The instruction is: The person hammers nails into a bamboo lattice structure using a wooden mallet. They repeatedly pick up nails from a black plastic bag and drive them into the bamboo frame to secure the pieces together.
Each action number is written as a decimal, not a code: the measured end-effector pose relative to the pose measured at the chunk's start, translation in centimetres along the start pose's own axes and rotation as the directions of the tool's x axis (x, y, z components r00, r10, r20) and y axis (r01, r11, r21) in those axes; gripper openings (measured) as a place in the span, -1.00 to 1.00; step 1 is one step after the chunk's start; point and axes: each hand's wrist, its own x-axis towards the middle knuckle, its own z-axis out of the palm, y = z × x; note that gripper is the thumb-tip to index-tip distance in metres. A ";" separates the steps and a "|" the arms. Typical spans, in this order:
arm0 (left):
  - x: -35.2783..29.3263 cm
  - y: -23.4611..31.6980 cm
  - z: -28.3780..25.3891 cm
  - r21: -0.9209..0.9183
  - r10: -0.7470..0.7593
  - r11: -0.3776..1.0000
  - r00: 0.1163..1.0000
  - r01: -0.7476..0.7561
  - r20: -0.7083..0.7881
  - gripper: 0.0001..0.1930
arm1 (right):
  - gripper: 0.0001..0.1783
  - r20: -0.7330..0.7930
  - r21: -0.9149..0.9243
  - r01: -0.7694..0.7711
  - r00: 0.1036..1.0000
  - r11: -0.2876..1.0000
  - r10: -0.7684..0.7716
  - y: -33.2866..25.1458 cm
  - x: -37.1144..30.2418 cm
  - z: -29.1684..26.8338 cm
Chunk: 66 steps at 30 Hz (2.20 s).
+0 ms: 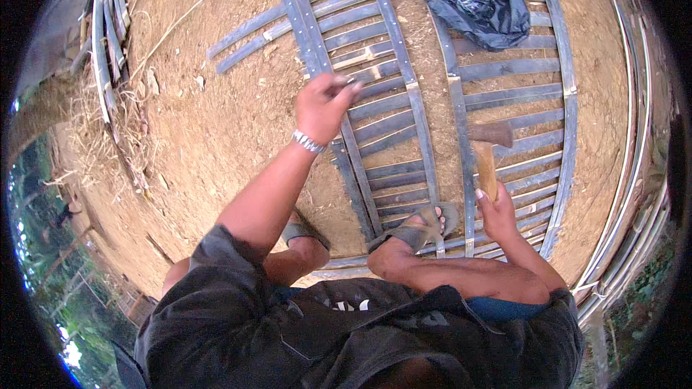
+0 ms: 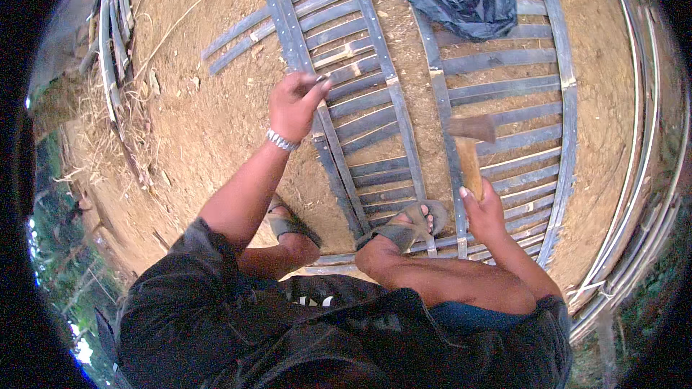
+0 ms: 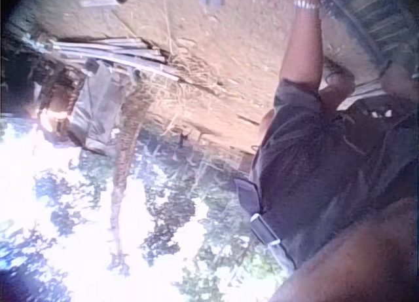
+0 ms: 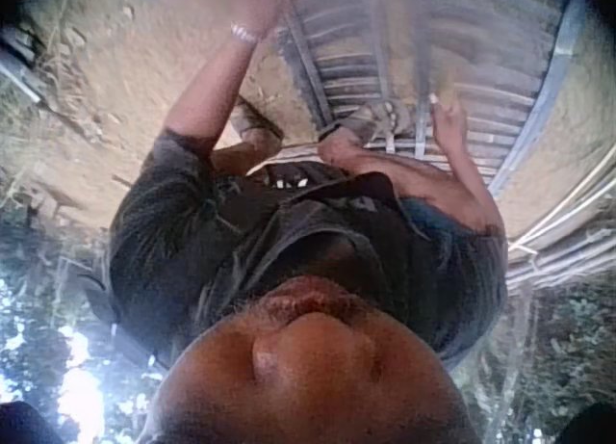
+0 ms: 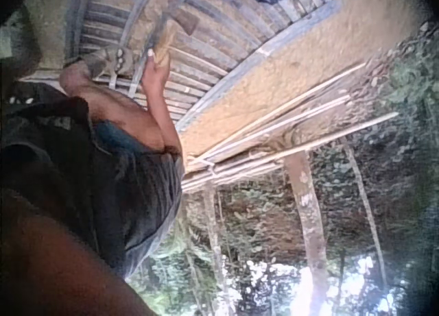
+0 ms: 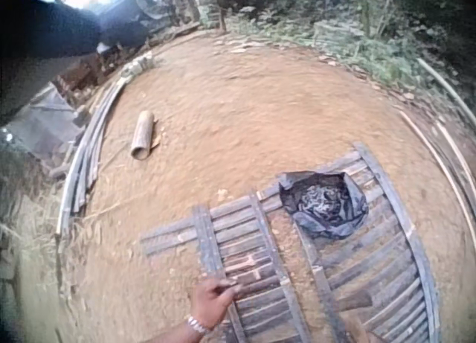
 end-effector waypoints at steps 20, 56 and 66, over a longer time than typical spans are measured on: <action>-7.2 -12.0 0.2 0.294 0.381 0.907 0.884 -0.300 -0.272 -0.91 | -0.60 0.318 -0.340 0.229 0.941 0.912 -0.118 -8.1 4.1 11.7; -8.3 -10.0 5.4 0.218 0.040 0.968 0.786 0.122 -0.617 -0.87 | -0.47 0.532 -0.506 0.657 0.748 0.559 -0.398 -9.4 10.2 12.2; -8.4 -9.9 5.2 0.173 0.042 0.981 0.766 0.092 -0.642 -0.82 | -0.38 0.609 -0.424 0.806 0.591 0.412 -0.529 -10.7 11.8 11.7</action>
